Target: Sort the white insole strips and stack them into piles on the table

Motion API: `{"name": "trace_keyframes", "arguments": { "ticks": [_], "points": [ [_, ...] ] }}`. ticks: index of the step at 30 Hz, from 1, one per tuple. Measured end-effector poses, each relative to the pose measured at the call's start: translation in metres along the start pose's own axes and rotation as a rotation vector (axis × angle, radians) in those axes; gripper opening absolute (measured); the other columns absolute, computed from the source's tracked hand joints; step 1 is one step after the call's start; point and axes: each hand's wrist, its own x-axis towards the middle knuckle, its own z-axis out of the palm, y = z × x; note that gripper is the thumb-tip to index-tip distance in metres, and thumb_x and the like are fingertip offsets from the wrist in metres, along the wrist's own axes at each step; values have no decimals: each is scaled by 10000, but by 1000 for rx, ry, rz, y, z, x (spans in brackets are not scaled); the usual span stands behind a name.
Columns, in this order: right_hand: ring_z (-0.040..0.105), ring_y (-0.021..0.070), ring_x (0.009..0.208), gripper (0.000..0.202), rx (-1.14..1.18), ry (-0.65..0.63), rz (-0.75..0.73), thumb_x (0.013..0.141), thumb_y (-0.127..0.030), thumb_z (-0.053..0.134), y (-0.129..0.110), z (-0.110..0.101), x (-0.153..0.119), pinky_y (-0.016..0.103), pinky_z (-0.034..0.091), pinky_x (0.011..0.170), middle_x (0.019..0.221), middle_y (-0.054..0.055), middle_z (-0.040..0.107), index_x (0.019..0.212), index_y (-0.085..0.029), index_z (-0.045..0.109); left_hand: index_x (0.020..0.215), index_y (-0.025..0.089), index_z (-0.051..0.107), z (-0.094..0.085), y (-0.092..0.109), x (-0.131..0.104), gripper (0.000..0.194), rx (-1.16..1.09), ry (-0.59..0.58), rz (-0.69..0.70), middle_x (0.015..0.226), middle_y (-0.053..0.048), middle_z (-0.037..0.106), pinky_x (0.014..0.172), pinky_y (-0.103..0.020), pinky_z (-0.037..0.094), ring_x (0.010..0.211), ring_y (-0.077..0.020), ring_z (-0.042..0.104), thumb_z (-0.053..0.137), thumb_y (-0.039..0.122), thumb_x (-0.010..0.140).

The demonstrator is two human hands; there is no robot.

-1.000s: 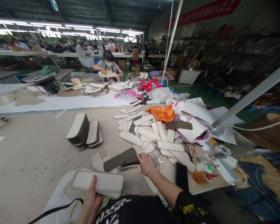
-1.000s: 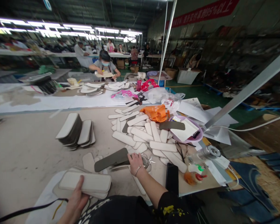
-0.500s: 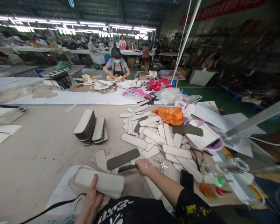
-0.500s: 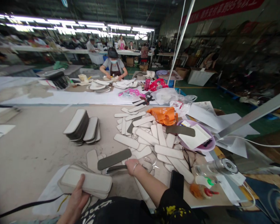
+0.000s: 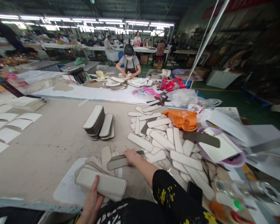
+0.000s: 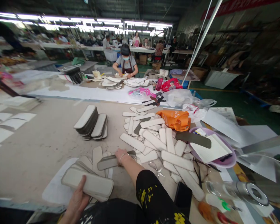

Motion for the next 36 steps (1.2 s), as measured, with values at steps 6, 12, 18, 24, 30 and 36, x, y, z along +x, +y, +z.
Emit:
{"name": "trace_keyframes", "arguments": {
  "ticks": [6, 12, 18, 24, 30, 36],
  "points": [
    [589, 230, 1006, 712, 212, 186, 123, 634, -426, 735, 45, -31, -36, 330, 468, 841, 1138, 101, 601, 1241, -183, 452, 1158, 271, 576, 1, -5, 6, 400, -14, -4, -3, 905, 34, 715, 768, -232, 551, 779, -118, 669, 633, 154, 781],
    [648, 215, 903, 491, 1051, 323, 143, 716, -483, 633, 91, -30, -108, 350, 516, 796, 1046, 85, 679, 1073, -150, 585, 1022, 198, 629, 17, -11, 4, 280, 51, -87, -121, 842, -12, 725, 726, -239, 555, 746, -153, 677, 661, 144, 749],
    [649, 225, 896, 435, 943, 464, 356, 645, -364, 699, 82, -7, -126, 358, 510, 815, 982, 76, 702, 1021, -155, 633, 946, 174, 641, 29, -17, 7, 227, 92, -136, -118, 826, -29, 723, 715, -246, 554, 706, -148, 673, 681, 130, 727],
    [652, 232, 801, 342, 829, 299, 400, 597, -257, 714, 37, 19, -123, 330, 508, 732, 845, 77, 713, 913, -127, 691, 918, 166, 638, 19, -11, 12, 182, 93, -105, -112, 775, -14, 717, 738, -242, 552, 682, -136, 668, 667, 133, 741],
    [661, 207, 794, 371, 991, 21, 282, 584, -335, 740, 44, 15, -154, 286, 523, 681, 879, 43, 722, 910, -162, 702, 912, 175, 644, 7, -8, 16, 170, 37, -83, -87, 770, 2, 712, 799, -245, 539, 687, -120, 662, 658, 129, 749],
    [654, 237, 887, 412, 992, 180, 267, 638, -408, 702, 55, -18, -164, 365, 520, 800, 943, 69, 714, 958, -148, 684, 921, 133, 652, 16, -12, 11, 211, 45, -71, -126, 800, -55, 721, 772, -277, 550, 696, -152, 675, 692, 129, 714]
  ]
}}
